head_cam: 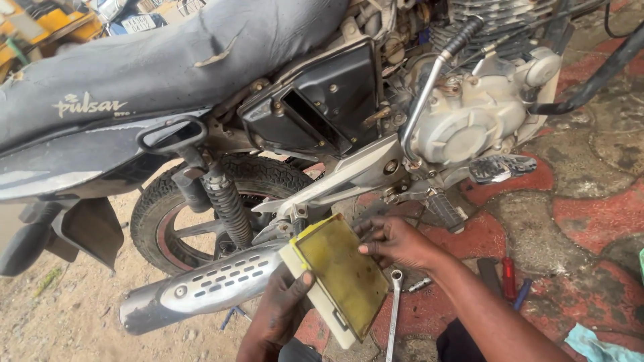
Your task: The person kneels beside a motorcycle and cleans its removed foam air filter, wiping and pressing it with a yellow sponge. They hold up the white filter element, then fit the filter back into the airbox on the motorcycle and press it into place.
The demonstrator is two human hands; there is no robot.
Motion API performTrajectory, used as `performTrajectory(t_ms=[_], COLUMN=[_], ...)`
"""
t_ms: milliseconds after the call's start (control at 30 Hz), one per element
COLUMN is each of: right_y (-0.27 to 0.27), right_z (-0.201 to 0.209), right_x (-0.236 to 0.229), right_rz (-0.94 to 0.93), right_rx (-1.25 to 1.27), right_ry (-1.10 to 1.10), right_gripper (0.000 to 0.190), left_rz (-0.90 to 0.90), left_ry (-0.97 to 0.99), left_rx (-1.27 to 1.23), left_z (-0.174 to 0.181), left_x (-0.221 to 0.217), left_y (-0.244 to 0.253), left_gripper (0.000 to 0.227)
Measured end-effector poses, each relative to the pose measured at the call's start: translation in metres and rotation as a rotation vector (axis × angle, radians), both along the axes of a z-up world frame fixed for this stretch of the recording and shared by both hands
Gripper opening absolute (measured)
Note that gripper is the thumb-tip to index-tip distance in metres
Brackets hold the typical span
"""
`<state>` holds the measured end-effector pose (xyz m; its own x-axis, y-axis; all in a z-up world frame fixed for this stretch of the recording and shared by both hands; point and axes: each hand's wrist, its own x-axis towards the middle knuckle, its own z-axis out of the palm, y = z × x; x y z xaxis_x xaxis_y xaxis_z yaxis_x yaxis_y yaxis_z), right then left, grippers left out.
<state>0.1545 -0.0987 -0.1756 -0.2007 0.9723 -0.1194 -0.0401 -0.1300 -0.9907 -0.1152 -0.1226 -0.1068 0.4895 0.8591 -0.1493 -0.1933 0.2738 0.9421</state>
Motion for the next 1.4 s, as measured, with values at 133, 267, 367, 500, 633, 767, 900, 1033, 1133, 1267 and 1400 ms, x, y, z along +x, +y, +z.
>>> performTrajectory(t_ms=[133,267,367,500,633,767,900,1033,1133,1267,1400], right_y=[0.001,-0.017,-0.03,-0.052,-0.08,-0.095,-0.098,-0.103,-0.108,-0.11,-0.124], right_z=[-0.042,-0.077,-0.114,-0.164,-0.156,-0.166,-0.172,-0.137,-0.1,-0.099,-0.072], right_x=[0.0,0.018,0.033,0.049,0.055,0.069,0.069,0.003,-0.058,-0.095,-0.108], right_rz=[-0.001,0.023,0.044,-0.014,-0.116,-0.272,-0.484,-0.563,-0.474,-0.404,-0.416], right_rx=[-0.045,-0.283,-0.334,-0.463,-0.549,-0.587,-0.397,0.094,0.115,0.291,0.428], right_ry=[0.07,0.038,-0.034,-0.027,-0.022,0.032,-0.291,-0.649,-0.784,-0.964,-0.949], right_gripper=[0.04,0.03,0.028,0.03,0.034,0.041,0.026,0.027,0.021,0.021,0.025], left_rz=[0.09,0.015,0.055,0.086,0.07,0.222,0.388,0.348,0.34,0.274,0.292], left_ry=[0.067,0.081,0.168,0.136,0.333,0.833,0.609,0.604,0.405,0.514,0.113], left_rx=[-0.075,-0.203,-0.26,-0.276,-0.012,-0.015,-0.149,-0.228,-0.145,-0.31,-0.314], left_z=[-0.017,-0.077,-0.112,-0.154,-0.216,-0.222,-0.222,-0.25,-0.26,-0.24,-0.233], left_x=[0.004,0.008,0.027,0.047,0.046,0.042,0.044,0.046,0.048,0.052,0.048], left_y=[-0.006,-0.014,-0.034,-0.045,-0.036,-0.028,-0.019,-0.018,-0.018,-0.018,-0.018], left_gripper=[0.066,0.048,0.042,0.041,0.041,0.036,0.038,0.034,0.031,0.029,0.033])
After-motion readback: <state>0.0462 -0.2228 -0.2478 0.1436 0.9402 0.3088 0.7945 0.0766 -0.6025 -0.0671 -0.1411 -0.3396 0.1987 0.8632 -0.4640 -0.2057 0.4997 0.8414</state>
